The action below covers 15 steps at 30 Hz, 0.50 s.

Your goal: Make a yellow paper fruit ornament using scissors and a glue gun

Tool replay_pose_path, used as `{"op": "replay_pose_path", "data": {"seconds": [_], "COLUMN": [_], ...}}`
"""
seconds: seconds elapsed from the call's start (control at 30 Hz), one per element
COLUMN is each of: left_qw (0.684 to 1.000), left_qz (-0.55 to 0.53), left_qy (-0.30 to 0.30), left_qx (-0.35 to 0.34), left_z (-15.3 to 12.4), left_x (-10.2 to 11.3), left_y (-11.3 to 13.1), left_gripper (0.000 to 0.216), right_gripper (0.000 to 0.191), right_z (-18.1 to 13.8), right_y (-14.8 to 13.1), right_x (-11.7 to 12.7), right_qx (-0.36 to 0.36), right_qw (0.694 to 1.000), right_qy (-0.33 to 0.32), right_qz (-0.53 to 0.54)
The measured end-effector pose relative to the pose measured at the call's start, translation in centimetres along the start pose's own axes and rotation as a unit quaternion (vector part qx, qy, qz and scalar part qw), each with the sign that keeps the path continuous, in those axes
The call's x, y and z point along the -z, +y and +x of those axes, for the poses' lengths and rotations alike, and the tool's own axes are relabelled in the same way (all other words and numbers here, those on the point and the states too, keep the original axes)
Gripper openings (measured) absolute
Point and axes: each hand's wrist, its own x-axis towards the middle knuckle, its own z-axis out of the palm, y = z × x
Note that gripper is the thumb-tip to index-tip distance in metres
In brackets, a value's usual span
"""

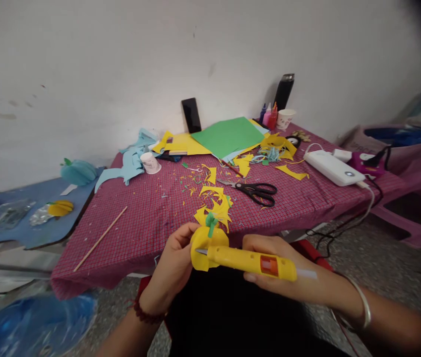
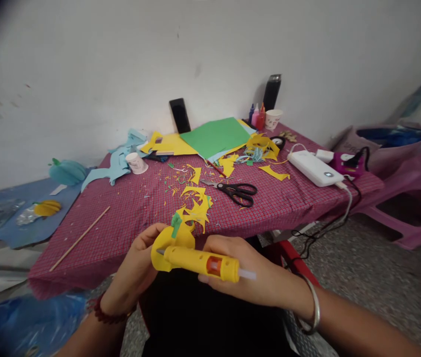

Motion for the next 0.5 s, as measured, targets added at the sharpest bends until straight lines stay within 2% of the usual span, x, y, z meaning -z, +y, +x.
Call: {"op": "replay_pose_path", "data": {"seconds": [0.3,0.5], "left_qw": [1.000,0.998], "left_qz": [0.025,0.063], "left_qy": [0.003,-0.010], "left_qx": [0.009,-0.026], "left_z": [-0.06,-0.13], "left_x": [0.30,0.61], "left_y": [-0.14,-0.28], "left_gripper": [0.030,0.025], "right_gripper": [0.023,0.025], "right_z": [0.17,-0.04], "right_y": [0.09,0.12], "right_x": [-0.06,0.28], "right_qx": [-0.001,0.002], "right_qw": [1.000,1.000], "right_qy": [-0.013,0.012], "right_qz": [-0.007,-0.022]}}
